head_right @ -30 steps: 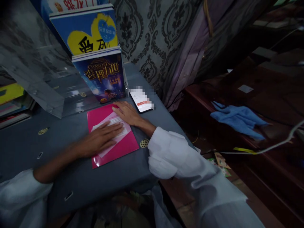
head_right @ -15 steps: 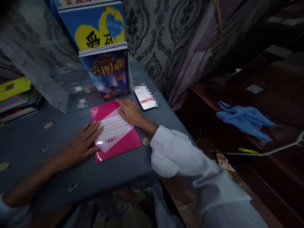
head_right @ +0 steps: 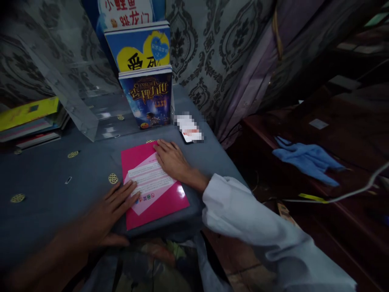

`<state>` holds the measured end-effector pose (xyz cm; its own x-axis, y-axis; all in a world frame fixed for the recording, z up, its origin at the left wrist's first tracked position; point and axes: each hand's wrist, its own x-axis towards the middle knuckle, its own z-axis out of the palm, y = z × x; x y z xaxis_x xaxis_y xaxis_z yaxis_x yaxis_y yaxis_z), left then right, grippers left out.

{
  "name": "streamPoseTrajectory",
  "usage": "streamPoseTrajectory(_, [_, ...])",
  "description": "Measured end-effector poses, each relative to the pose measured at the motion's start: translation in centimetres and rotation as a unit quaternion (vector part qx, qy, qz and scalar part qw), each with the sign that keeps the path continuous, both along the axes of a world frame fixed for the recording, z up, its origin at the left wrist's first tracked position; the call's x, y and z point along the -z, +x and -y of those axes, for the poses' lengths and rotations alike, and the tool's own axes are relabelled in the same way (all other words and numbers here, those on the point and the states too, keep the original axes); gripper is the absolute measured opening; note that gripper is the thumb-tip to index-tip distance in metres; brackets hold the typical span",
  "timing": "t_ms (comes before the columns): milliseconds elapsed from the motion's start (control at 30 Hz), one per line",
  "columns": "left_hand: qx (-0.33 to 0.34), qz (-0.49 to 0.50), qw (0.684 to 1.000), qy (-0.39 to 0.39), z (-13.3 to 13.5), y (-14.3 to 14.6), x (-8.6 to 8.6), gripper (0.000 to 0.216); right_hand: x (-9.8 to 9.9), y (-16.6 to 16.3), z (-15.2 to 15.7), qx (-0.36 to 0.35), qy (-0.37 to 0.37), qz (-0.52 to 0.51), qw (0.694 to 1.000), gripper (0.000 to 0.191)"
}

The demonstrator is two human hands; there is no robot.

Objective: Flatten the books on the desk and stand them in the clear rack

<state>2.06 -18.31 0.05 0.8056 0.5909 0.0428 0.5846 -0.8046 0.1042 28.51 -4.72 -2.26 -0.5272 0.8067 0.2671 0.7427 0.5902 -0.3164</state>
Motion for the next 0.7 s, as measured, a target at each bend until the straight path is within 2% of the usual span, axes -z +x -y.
streamPoseTrajectory(67, [0.008,-0.001,1.000,0.010,1.4,0.2,0.3,0.111,0.0,0.5,1.8,0.000,0.001,0.000,1.000,0.045])
streamPoseTrajectory(233, [0.010,0.007,0.996,0.093,3.9,1.0,0.8,0.061,0.3,3.2,5.4,-0.043,-0.016,-0.039,0.998,0.048])
streamPoseTrajectory(300, [0.012,0.036,0.992,0.119,4.1,1.0,0.7,0.050,0.5,4.9,6.3,-0.086,-0.039,-0.073,0.993,0.050])
streamPoseTrajectory(400, [0.009,0.113,0.986,0.122,3.4,0.6,-0.3,0.049,0.4,7.4,7.2,-0.144,-0.091,-0.122,0.978,0.056])
streamPoseTrajectory(500, [-0.004,0.205,0.974,0.095,2.0,0.2,-2.3,0.049,-0.2,8.7,7.7,-0.171,-0.142,-0.160,0.962,0.058])
streamPoseTrajectory(600, [-0.045,0.308,0.948,0.073,0.2,0.3,-4.3,0.044,-0.8,8.4,7.5,-0.176,-0.161,-0.218,0.946,0.056])
streamPoseTrajectory(700, [-0.119,0.374,0.918,0.046,-1.8,1.1,-5.5,0.038,-1.0,7.2,6.4,-0.142,-0.151,-0.293,0.933,0.053])
